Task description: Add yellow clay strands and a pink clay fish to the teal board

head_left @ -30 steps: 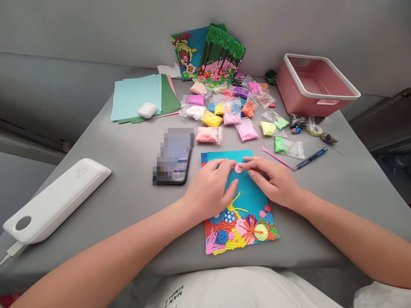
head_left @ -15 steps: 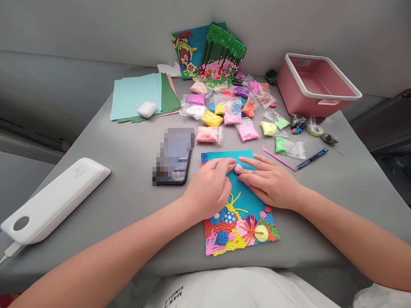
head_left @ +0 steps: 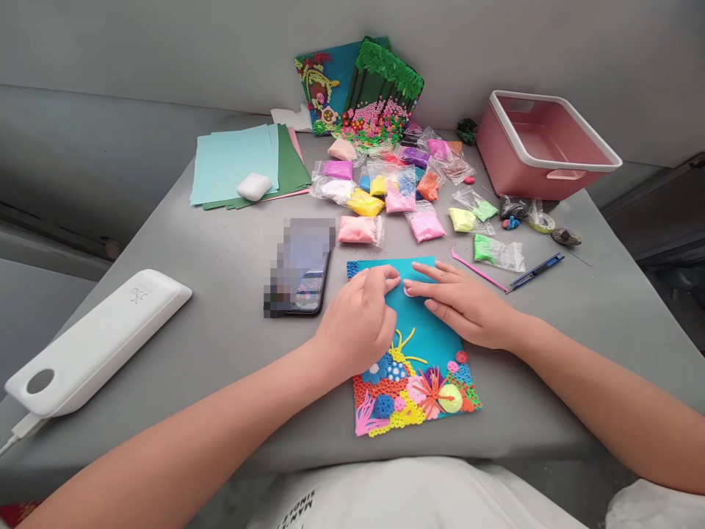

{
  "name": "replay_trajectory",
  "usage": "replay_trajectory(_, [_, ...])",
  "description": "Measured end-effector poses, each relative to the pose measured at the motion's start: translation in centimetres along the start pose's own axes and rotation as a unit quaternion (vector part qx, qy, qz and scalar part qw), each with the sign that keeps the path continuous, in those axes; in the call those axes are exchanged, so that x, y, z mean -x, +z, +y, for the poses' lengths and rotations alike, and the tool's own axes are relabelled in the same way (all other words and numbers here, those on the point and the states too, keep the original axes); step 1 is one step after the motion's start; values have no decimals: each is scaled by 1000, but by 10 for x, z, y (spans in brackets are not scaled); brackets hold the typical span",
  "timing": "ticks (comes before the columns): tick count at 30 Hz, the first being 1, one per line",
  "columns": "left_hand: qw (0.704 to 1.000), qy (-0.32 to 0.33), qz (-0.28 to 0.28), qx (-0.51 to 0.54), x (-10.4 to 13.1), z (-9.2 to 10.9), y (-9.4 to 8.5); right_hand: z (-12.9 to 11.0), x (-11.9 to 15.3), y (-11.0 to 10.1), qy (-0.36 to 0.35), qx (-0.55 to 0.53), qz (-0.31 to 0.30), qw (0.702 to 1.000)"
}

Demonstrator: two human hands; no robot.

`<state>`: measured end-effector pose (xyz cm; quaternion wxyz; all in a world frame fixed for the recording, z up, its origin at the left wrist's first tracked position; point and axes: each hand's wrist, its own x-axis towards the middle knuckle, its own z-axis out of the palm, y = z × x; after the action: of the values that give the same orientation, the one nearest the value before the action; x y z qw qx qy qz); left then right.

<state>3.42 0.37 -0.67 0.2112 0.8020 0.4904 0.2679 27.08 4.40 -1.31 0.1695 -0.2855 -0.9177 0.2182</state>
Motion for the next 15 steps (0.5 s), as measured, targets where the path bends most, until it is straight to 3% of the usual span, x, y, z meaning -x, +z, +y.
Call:
replay_trajectory(4, [1000, -1, -4, 4, 1, -1, 0, 0, -1, -3, 43, -76, 10, 996])
replay_trajectory(15, [1000, -22, -20, 3, 2, 0, -4, 1, -1, -2, 25, -58, -10, 998])
